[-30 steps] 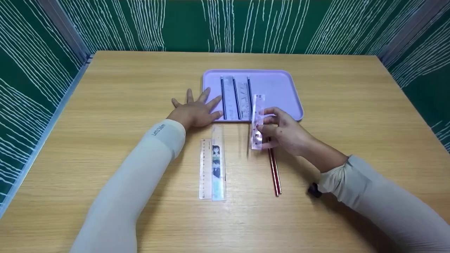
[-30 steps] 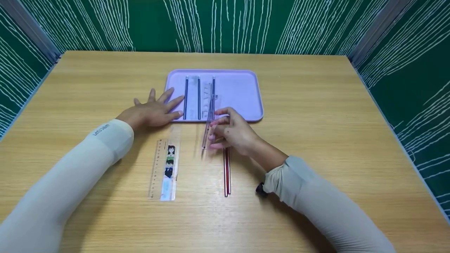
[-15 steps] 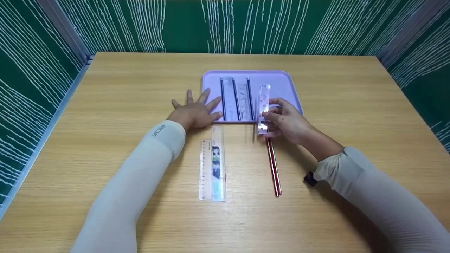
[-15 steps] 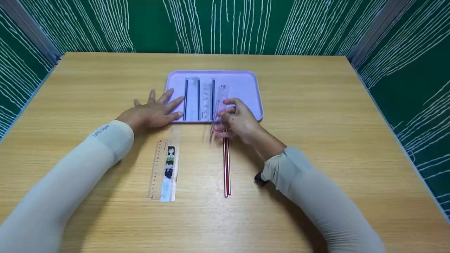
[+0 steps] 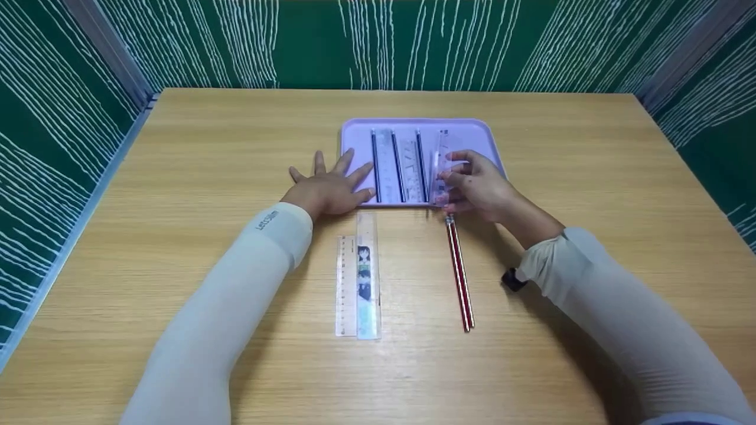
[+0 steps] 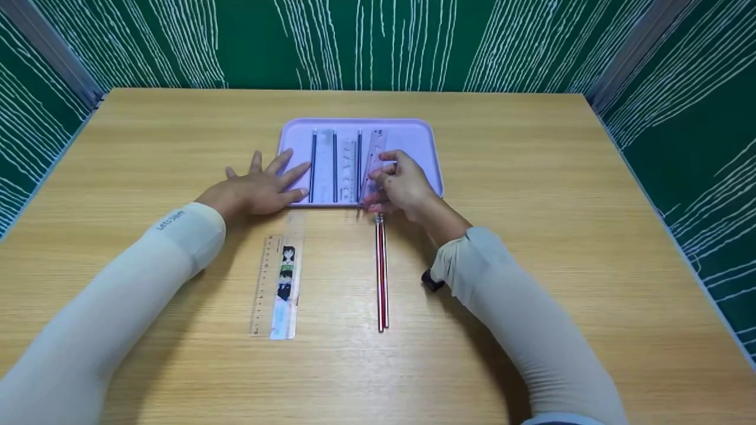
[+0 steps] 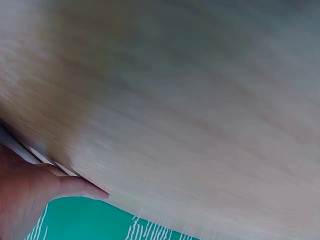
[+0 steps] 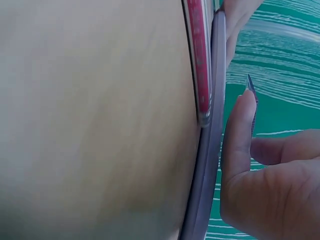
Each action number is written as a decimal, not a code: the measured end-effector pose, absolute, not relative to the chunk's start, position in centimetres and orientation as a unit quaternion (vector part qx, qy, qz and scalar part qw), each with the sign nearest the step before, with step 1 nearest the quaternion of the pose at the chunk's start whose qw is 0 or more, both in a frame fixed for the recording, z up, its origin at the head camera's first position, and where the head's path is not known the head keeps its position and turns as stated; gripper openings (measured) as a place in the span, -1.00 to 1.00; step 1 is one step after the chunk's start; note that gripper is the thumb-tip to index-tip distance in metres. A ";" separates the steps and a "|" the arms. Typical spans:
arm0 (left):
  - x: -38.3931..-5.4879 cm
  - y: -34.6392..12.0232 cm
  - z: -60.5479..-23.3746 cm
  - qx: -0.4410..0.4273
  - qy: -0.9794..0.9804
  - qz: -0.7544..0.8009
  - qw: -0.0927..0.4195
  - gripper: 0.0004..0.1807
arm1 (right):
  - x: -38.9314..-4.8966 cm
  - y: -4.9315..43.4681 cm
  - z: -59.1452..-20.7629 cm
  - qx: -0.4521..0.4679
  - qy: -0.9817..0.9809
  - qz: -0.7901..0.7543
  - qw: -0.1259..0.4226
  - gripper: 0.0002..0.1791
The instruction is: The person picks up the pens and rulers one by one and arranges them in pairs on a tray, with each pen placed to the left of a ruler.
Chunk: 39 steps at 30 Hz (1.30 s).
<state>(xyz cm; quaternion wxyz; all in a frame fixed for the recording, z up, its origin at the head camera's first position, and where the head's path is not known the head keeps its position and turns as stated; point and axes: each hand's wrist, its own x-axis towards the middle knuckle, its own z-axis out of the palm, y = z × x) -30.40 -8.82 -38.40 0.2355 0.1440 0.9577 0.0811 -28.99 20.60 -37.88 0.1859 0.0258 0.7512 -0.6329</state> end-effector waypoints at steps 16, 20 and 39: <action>-30.4 -8.9 -38.6 0.145 0.957 0.081 0.238 -0.24 | -31.6 21.0 -37.4 0.041 0.781 -0.587 0.211 -0.48; -30.4 -8.9 -38.5 0.142 0.957 0.082 0.239 -0.24 | -31.9 21.0 -37.3 0.043 0.785 -0.580 0.214 -0.48; -30.5 -8.8 -38.5 0.140 0.957 0.081 0.242 -0.23 | -32.2 19.0 -37.5 0.046 0.856 -0.484 0.177 -0.44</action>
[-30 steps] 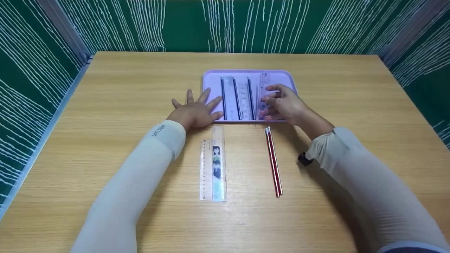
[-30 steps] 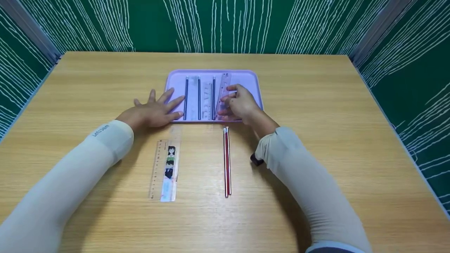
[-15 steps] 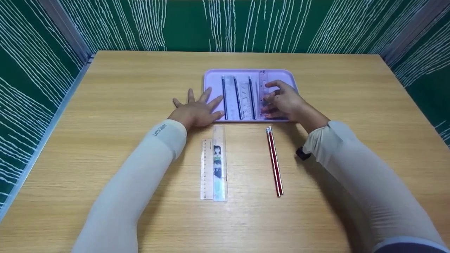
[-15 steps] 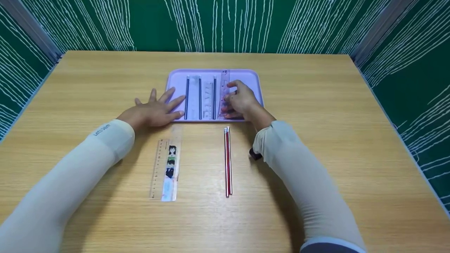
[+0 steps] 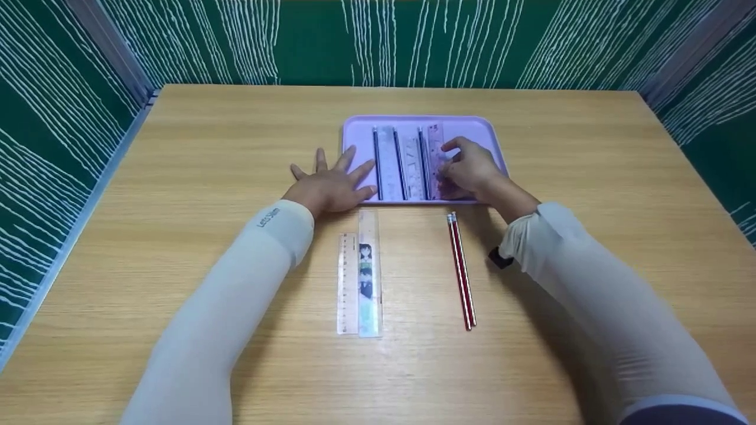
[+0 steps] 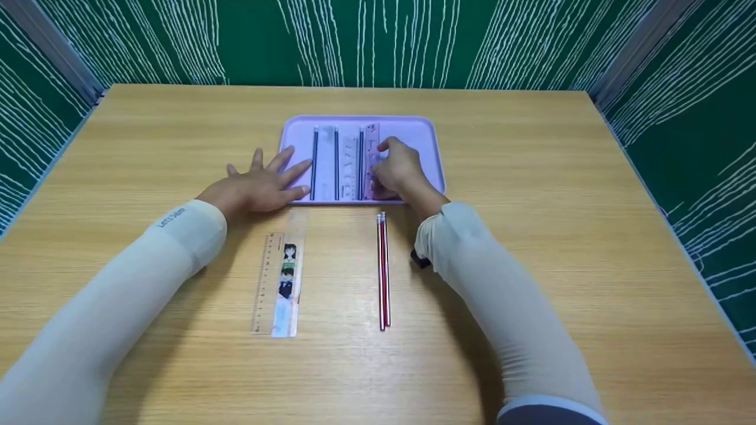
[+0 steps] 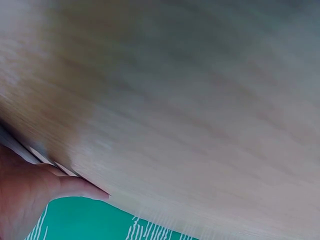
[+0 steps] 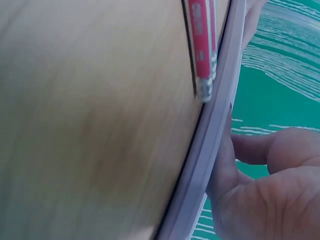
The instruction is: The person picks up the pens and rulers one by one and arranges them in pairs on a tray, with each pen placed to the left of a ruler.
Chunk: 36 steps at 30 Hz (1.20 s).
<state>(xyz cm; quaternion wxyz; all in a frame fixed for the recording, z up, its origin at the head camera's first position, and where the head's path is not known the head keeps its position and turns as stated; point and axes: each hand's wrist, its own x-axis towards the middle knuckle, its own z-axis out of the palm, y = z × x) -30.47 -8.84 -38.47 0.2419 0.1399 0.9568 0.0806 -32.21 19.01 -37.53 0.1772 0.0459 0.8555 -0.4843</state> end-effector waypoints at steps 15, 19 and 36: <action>-30.5 -8.7 -38.5 0.137 0.958 0.080 0.240 -0.23 | -32.1 18.2 -38.0 0.007 0.925 -0.364 0.109 -0.45; -30.5 -8.7 -38.5 0.137 0.958 0.080 0.238 -0.23 | -32.1 18.4 -38.1 -0.028 0.959 -0.273 0.070 -0.54; -30.6 -8.7 -38.6 0.138 0.957 0.082 0.241 -0.23 | -31.9 18.2 -37.8 -0.014 0.969 -0.231 0.090 -0.55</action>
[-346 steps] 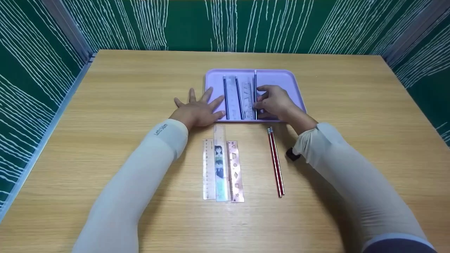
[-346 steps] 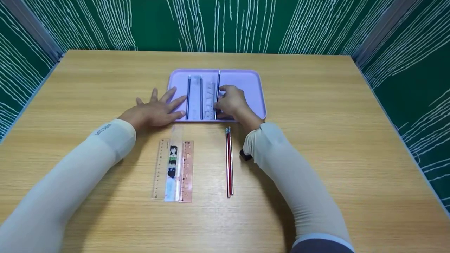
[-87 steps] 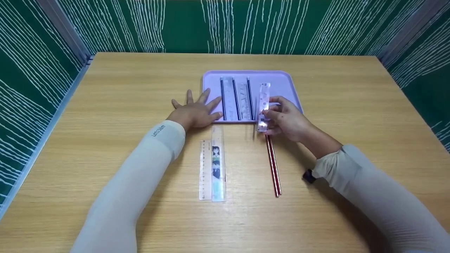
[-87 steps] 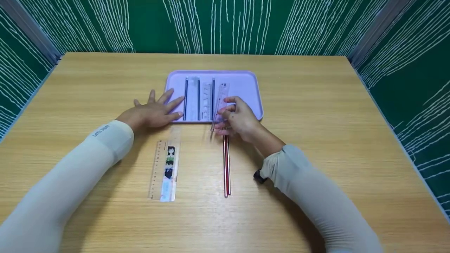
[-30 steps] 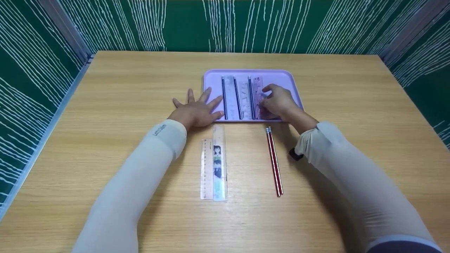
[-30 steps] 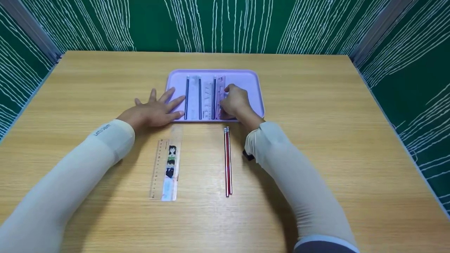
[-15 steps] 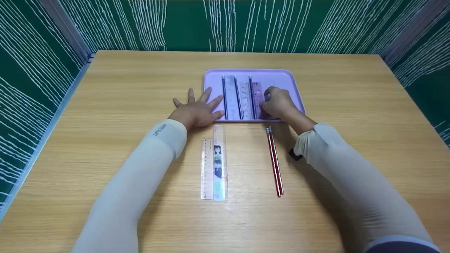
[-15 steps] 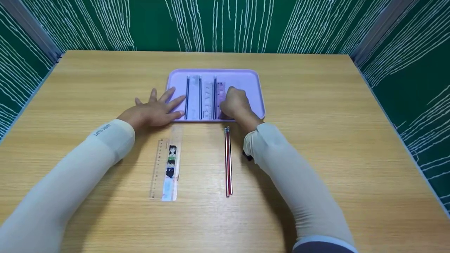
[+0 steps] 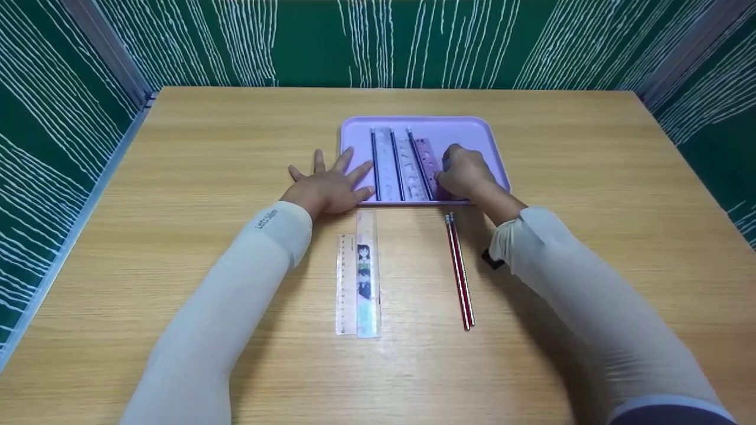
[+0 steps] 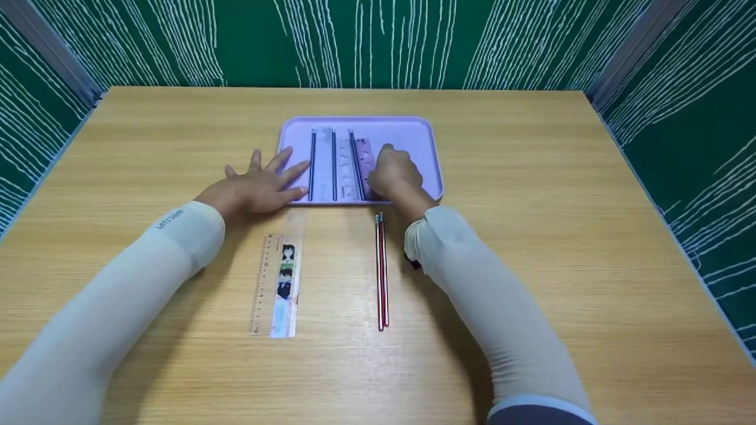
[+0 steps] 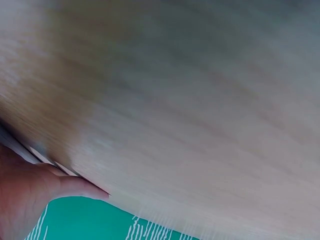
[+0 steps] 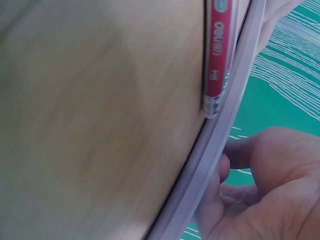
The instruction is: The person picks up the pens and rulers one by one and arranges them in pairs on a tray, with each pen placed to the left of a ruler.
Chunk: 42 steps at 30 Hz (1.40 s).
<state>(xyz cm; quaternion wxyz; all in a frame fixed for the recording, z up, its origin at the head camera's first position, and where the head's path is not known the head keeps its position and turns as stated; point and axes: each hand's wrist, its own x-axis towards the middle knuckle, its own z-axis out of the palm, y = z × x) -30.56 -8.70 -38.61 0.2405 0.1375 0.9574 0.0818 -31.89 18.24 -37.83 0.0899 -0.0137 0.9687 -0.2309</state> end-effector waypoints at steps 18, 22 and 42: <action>-30.3 -8.9 -38.5 0.139 0.958 0.084 0.237 -0.22 | -31.4 18.1 -38.1 -0.021 0.971 -0.226 0.074 -0.60; -30.3 -8.9 -38.5 0.140 0.957 0.085 0.239 -0.22 | -31.5 18.2 -38.3 -0.025 0.970 -0.231 0.073 -0.60; -30.6 -8.8 -38.6 0.141 0.957 0.079 0.242 -0.22 | -29.8 20.0 -36.1 -0.038 0.949 -0.313 0.034 -0.62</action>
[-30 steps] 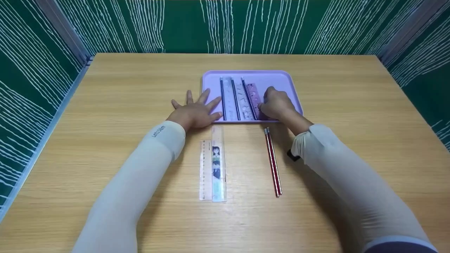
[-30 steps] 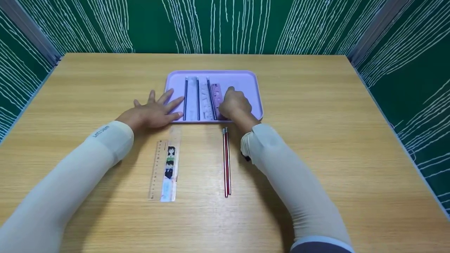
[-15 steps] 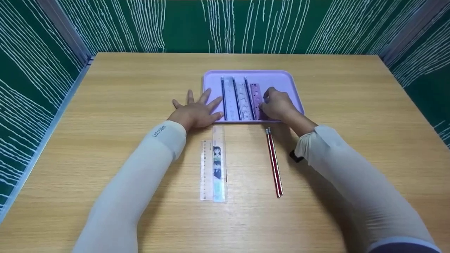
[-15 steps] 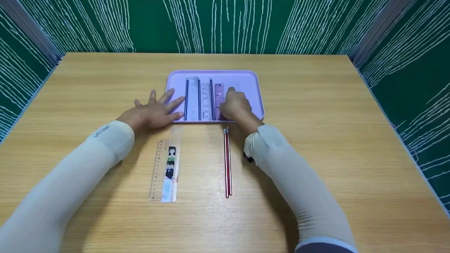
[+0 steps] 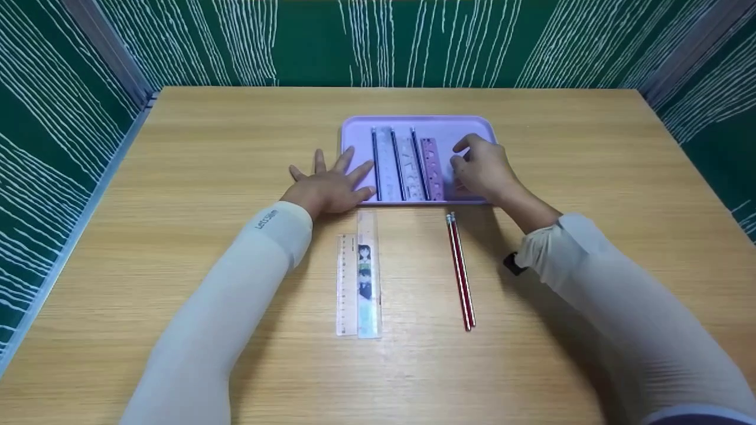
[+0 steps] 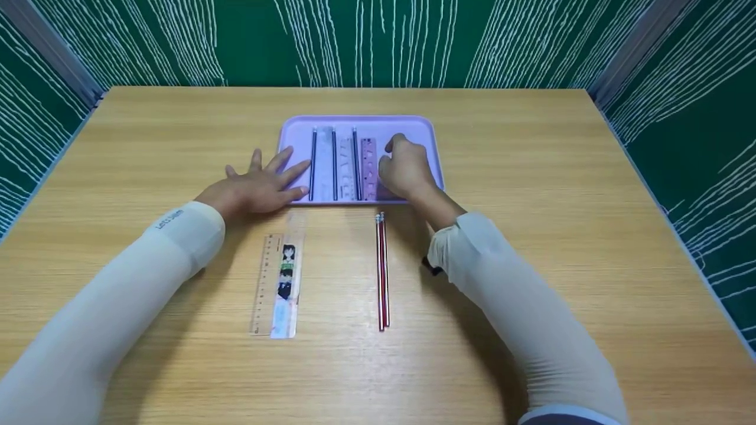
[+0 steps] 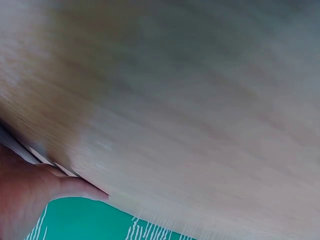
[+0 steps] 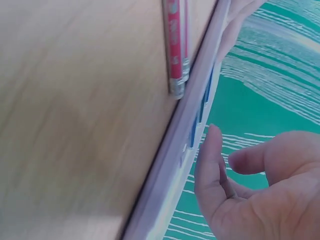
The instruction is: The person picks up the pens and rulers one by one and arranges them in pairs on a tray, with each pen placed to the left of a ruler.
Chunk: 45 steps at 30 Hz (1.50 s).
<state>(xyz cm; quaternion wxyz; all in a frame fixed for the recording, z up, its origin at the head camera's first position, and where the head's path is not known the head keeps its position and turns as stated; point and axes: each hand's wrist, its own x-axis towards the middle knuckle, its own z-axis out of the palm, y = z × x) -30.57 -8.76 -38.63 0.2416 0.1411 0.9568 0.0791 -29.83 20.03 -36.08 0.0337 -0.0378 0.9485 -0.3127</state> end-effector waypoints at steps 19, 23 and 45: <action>-30.5 -8.8 -38.4 0.142 0.956 0.082 0.243 -0.23 | -25.0 21.1 -35.4 -0.026 0.911 -0.389 0.135 -0.55; -30.5 -8.7 -38.3 0.142 0.957 0.080 0.242 -0.23 | -24.3 21.5 -35.6 -0.027 0.895 -0.420 0.146 -0.52; -30.5 -8.8 -38.5 0.144 0.957 0.081 0.239 -0.23 | -21.1 22.6 -37.7 -0.002 0.828 -0.527 0.193 -0.27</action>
